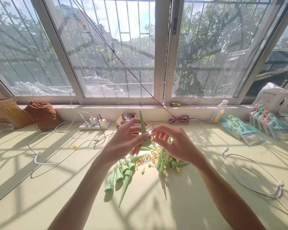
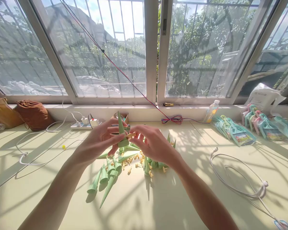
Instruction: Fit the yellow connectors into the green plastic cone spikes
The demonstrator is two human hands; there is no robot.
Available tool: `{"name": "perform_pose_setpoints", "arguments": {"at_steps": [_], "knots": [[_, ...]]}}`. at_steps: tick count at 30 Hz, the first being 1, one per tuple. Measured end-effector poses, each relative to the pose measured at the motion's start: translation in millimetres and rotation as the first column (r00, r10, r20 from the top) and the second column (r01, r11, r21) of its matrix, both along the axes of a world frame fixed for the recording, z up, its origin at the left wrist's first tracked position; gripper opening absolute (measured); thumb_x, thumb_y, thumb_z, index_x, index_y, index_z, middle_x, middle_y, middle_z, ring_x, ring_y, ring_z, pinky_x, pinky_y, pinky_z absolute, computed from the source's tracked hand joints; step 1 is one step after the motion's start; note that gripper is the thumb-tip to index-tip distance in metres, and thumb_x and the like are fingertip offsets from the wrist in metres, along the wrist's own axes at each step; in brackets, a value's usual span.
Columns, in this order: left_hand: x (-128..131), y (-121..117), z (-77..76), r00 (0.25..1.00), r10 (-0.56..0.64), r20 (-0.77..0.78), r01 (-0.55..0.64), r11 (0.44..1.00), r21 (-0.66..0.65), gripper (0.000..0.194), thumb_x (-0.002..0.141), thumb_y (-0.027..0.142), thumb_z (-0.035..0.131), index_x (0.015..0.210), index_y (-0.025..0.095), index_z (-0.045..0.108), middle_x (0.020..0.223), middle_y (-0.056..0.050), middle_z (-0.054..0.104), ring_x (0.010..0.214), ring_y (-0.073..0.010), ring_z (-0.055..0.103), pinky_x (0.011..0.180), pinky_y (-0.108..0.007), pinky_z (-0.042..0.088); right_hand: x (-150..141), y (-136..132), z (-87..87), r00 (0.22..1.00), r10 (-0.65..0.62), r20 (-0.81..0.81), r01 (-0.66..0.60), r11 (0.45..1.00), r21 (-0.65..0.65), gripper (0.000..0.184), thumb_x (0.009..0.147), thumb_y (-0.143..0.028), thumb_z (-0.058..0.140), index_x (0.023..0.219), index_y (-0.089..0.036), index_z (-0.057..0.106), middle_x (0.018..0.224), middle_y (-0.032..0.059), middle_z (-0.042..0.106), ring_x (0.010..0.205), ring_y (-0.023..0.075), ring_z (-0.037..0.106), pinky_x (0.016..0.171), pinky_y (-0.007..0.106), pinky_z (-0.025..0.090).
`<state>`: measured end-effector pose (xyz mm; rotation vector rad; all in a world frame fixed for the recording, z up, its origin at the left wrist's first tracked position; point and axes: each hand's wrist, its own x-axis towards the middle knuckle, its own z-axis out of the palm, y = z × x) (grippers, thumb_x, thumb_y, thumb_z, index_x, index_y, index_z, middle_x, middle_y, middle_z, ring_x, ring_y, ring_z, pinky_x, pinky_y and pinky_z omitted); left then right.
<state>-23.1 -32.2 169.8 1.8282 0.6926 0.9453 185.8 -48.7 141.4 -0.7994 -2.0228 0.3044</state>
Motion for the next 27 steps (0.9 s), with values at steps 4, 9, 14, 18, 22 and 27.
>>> {"name": "perform_pose_setpoints", "arguments": {"at_steps": [4, 9, 14, 18, 22, 27], "knots": [[-4.5, 5.2, -2.4, 0.999, -0.019, 0.051, 0.024, 0.994, -0.106, 0.031, 0.088, 0.034, 0.069, 0.112, 0.018, 0.057, 0.079, -0.002, 0.064, 0.040, -0.0028, 0.048, 0.036, -0.015, 0.038, 1.8, 1.0, -0.3, 0.998, 0.063, 0.000, -0.063, 0.996, 0.068, 0.018, 0.094, -0.021, 0.062, 0.112, -0.019, 0.063, 0.099, 0.0034, 0.067, 0.074, 0.0104, 0.064, 0.063, 0.023, 0.051], [-8.6, 11.1, -6.9, 0.994, -0.061, 0.091, 0.078, 0.976, -0.202, 0.029, 0.089, 0.032, 0.069, 0.113, 0.019, 0.059, 0.064, 0.003, 0.056, 0.038, -0.0033, 0.046, 0.036, -0.015, 0.037, 1.6, 2.6, -1.0, 0.997, 0.081, -0.004, -0.080, 0.988, 0.135, 0.016, 0.096, -0.021, 0.059, 0.112, -0.021, 0.063, 0.102, 0.0044, 0.065, 0.075, 0.0111, 0.062, 0.063, 0.026, 0.051], [-8.0, 10.7, -6.1, 0.990, -0.107, 0.094, 0.126, 0.966, -0.225, 0.028, 0.090, 0.033, 0.067, 0.113, 0.019, 0.058, 0.064, 0.004, 0.054, 0.041, -0.0040, 0.047, 0.037, -0.014, 0.038, 1.6, 2.8, -3.2, 0.997, 0.080, -0.006, -0.078, 0.983, 0.167, 0.015, 0.097, -0.020, 0.058, 0.111, -0.020, 0.062, 0.100, 0.0045, 0.065, 0.075, 0.0120, 0.061, 0.065, 0.027, 0.050], [-8.6, 10.1, -4.8, 0.991, -0.118, 0.055, 0.128, 0.968, -0.217, 0.028, 0.090, 0.034, 0.067, 0.112, 0.019, 0.057, 0.069, 0.002, 0.057, 0.041, -0.0033, 0.047, 0.036, -0.014, 0.036, 2.3, 2.1, -3.3, 0.997, 0.072, 0.021, -0.075, 0.984, 0.159, 0.013, 0.097, -0.020, 0.058, 0.109, -0.019, 0.062, 0.095, 0.0040, 0.065, 0.073, 0.0122, 0.061, 0.063, 0.026, 0.049], [-8.2, 8.3, -3.5, 0.993, -0.121, 0.018, 0.122, 0.978, -0.172, 0.028, 0.090, 0.034, 0.067, 0.110, 0.018, 0.056, 0.070, 0.002, 0.057, 0.041, -0.0031, 0.048, 0.037, -0.015, 0.036, 2.5, 1.7, -2.5, 0.997, 0.060, 0.038, -0.065, 0.986, 0.152, 0.011, 0.096, -0.022, 0.059, 0.105, -0.017, 0.062, 0.090, 0.0037, 0.065, 0.073, 0.0124, 0.061, 0.064, 0.025, 0.047], [-3.9, 4.3, -1.6, 0.997, -0.078, 0.006, 0.078, 0.994, -0.081, 0.026, 0.089, 0.033, 0.068, 0.105, 0.016, 0.055, 0.091, -0.005, 0.064, 0.040, -0.0014, 0.049, 0.037, -0.016, 0.036, 0.5, 2.7, -2.3, 0.999, 0.026, 0.037, -0.031, 0.988, 0.153, 0.010, 0.096, -0.024, 0.059, 0.100, -0.016, 0.063, 0.083, 0.0020, 0.063, 0.066, 0.0104, 0.057, 0.062, 0.023, 0.044]]}}
